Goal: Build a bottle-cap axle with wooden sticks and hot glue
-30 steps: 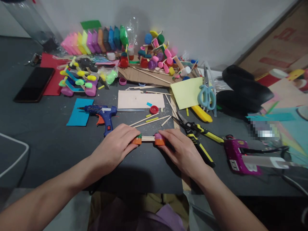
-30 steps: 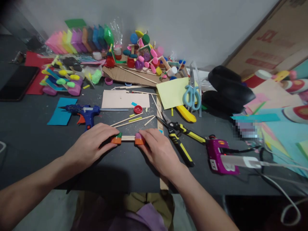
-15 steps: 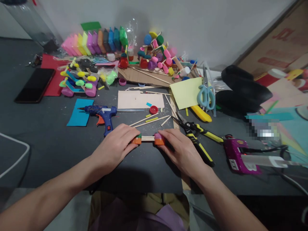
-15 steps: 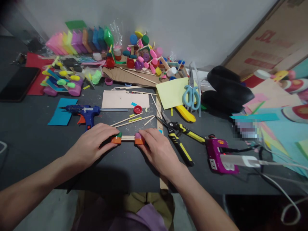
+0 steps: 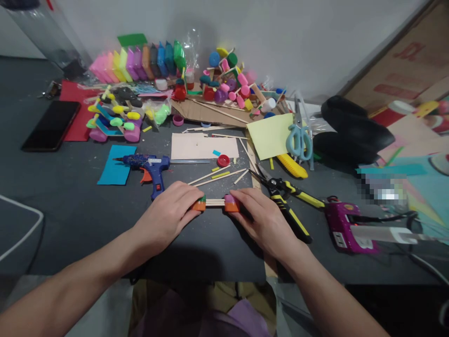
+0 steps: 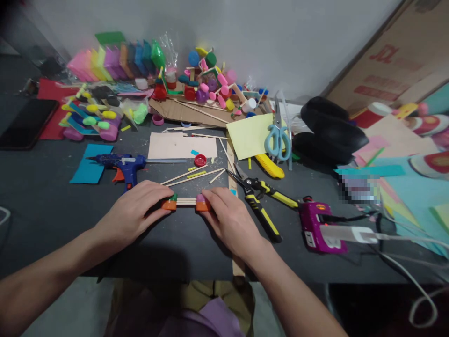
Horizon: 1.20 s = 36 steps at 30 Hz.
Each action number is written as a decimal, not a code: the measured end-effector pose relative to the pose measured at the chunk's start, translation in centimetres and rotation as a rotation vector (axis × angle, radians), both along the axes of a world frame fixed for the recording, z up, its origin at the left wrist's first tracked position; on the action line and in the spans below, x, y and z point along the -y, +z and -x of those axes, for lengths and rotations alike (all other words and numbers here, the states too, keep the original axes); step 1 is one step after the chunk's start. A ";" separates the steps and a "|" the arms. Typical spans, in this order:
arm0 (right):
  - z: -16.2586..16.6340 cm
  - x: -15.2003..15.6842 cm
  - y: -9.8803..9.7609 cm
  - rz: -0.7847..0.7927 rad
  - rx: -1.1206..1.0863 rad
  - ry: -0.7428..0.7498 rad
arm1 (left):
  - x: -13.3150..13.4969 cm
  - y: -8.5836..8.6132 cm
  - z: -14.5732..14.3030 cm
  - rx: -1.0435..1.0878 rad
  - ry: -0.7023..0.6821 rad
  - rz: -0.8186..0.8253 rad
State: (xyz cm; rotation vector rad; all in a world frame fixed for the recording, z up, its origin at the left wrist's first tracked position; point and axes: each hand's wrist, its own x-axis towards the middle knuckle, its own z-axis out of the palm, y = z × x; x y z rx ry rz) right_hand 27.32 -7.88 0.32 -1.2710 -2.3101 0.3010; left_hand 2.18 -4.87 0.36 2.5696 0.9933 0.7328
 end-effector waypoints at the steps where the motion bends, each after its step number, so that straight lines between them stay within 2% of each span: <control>1: 0.0 0.0 0.0 -0.002 -0.002 -0.001 | 0.0 0.0 0.0 0.001 0.000 0.001; 24: 0.0 0.1 -0.1 0.025 -0.007 -0.012 | 0.0 0.0 0.0 -0.002 0.002 0.004; 30: -0.3 0.2 0.0 0.045 -0.014 -0.015 | 0.0 0.1 0.2 -0.024 0.002 0.032; 36: -1.3 0.3 0.2 0.112 -0.062 -0.063 | -0.1 0.6 0.9 0.008 0.033 -0.012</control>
